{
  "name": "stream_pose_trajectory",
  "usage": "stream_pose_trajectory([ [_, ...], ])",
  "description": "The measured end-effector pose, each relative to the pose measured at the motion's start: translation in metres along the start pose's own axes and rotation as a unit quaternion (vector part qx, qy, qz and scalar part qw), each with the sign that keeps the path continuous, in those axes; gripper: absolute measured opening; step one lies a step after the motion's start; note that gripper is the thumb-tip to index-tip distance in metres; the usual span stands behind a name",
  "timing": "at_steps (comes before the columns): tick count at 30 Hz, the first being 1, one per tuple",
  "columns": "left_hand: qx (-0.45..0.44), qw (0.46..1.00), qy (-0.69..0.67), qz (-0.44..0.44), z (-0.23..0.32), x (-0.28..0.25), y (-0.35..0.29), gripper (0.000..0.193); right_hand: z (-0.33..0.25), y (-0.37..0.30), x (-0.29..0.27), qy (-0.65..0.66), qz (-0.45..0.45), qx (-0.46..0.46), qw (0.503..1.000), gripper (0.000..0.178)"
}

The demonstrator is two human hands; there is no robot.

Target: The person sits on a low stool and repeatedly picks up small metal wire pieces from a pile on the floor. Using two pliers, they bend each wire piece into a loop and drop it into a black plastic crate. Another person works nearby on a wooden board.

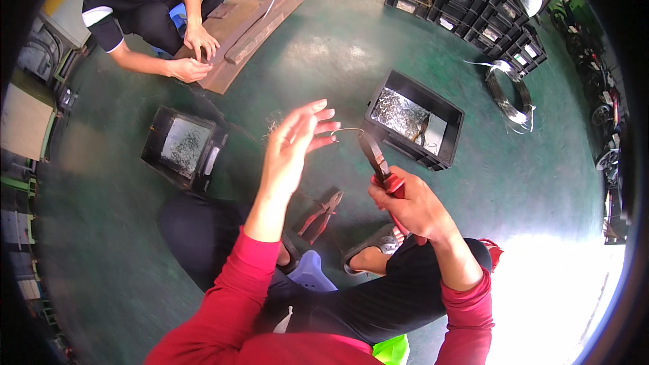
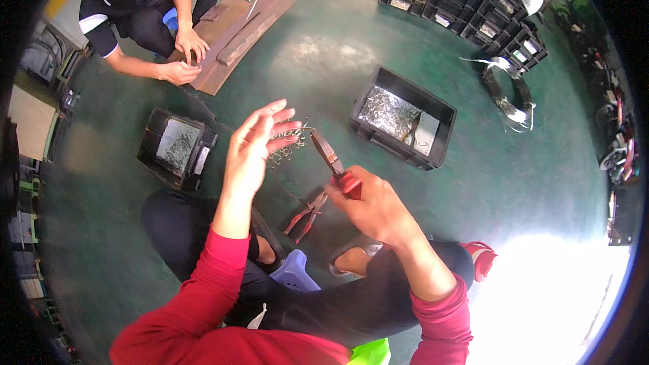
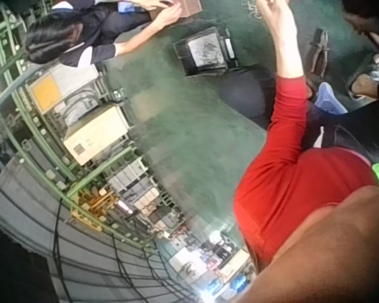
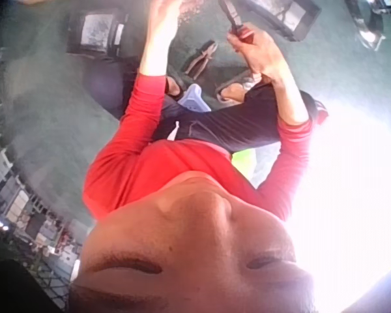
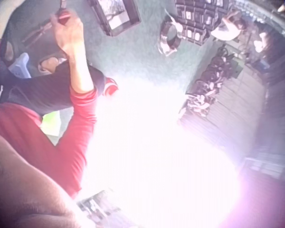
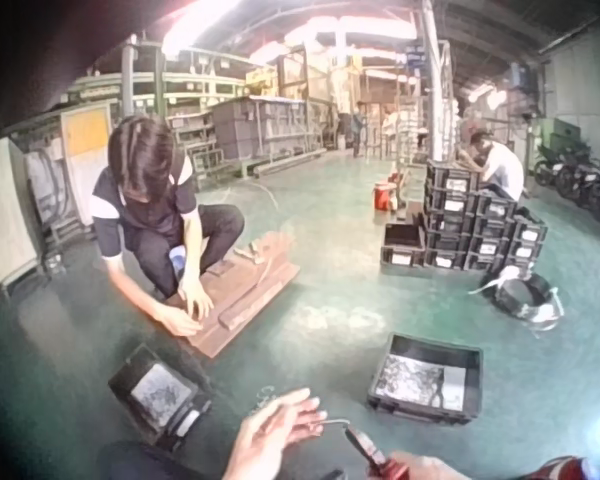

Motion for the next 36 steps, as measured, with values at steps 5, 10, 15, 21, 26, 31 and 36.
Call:
stream_pose_trajectory([
  [5,-0.069,0.981,0.118,-0.136,-0.008,0.014,-0.016,0.031,0.005,-0.002,-0.007,-0.085,0.044,-0.001,0.995,0.031],
  [10,-0.049,0.973,0.201,-0.103,-0.008,0.018,-0.018,0.025,0.006,0.003,-0.005,-0.096,0.039,0.003,0.995,0.034],
  [15,0.023,0.979,0.198,-0.039,0.005,0.021,-0.022,0.021,0.01,0.004,-0.002,-0.065,0.022,0.047,0.997,0.037],
  [21,0.041,0.971,0.229,-0.052,0.008,0.024,-0.024,0.023,0.01,0.002,-0.001,-0.072,0.013,0.074,0.995,0.038],
  [26,0.005,0.966,0.234,-0.11,0.003,0.03,-0.026,0.025,0.008,0.001,-0.004,-0.073,0.021,0.035,0.997,0.034],
  [31,-0.017,0.961,0.233,-0.15,-0.001,0.036,-0.031,0.025,0.01,0.0,-0.007,-0.081,0.04,-0.007,0.996,0.029],
  [36,-0.02,0.955,0.256,-0.151,-0.004,0.04,-0.034,0.027,0.013,-0.002,-0.011,-0.109,0.066,-0.016,0.992,0.026],
])
Point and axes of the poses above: each hand's wrist, its own y-axis towards the middle knuckle, its own x-axis out of the palm, z = x × y, the point moved 8 cm from there along y, towards the middle knuckle, and after that the axes turned 12 degrees about y, right-handed, at the moved point
